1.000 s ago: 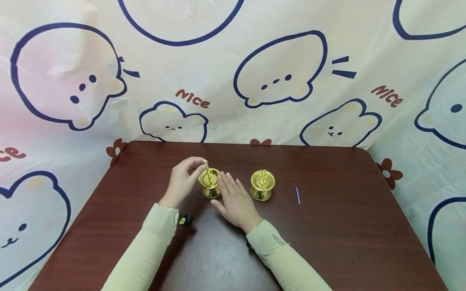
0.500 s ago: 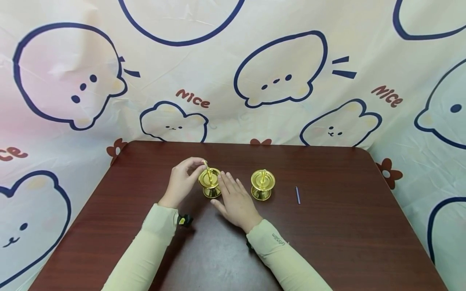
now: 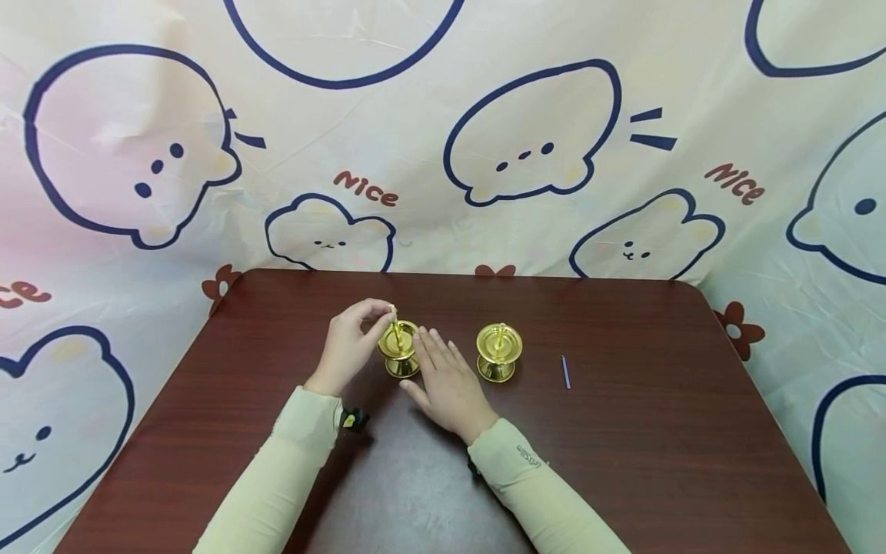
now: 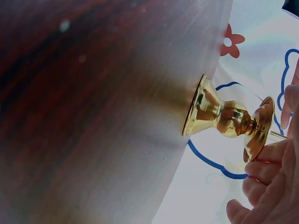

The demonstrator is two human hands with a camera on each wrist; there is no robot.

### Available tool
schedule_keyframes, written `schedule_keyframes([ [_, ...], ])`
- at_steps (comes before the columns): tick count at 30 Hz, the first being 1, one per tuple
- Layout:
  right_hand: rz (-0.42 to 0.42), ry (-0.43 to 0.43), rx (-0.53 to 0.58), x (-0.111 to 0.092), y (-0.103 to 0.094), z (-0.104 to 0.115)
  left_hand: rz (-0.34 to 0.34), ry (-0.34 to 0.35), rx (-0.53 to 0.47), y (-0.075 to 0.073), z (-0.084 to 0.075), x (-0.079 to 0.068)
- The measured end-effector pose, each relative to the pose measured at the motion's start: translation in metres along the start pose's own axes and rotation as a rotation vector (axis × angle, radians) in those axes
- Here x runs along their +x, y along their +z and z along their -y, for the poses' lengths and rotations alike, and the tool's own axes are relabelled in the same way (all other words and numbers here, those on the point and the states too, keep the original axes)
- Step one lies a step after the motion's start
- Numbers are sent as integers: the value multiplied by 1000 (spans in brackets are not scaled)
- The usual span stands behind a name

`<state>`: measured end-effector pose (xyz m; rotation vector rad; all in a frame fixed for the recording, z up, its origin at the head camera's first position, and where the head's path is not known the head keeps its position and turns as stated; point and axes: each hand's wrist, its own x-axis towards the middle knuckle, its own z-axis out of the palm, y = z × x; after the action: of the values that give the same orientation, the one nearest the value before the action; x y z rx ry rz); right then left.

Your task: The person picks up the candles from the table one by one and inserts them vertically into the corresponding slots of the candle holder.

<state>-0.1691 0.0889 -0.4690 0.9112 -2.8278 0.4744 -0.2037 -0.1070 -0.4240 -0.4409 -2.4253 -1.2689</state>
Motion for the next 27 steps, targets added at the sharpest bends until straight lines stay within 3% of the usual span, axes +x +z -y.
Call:
schedule_keyframes([
  [20,9,14,1,0,1,0,-7,-89,-73,2,4,-4],
  [27,9,13,-2,0,1,0,-10,-69,-86,2,7,-5],
])
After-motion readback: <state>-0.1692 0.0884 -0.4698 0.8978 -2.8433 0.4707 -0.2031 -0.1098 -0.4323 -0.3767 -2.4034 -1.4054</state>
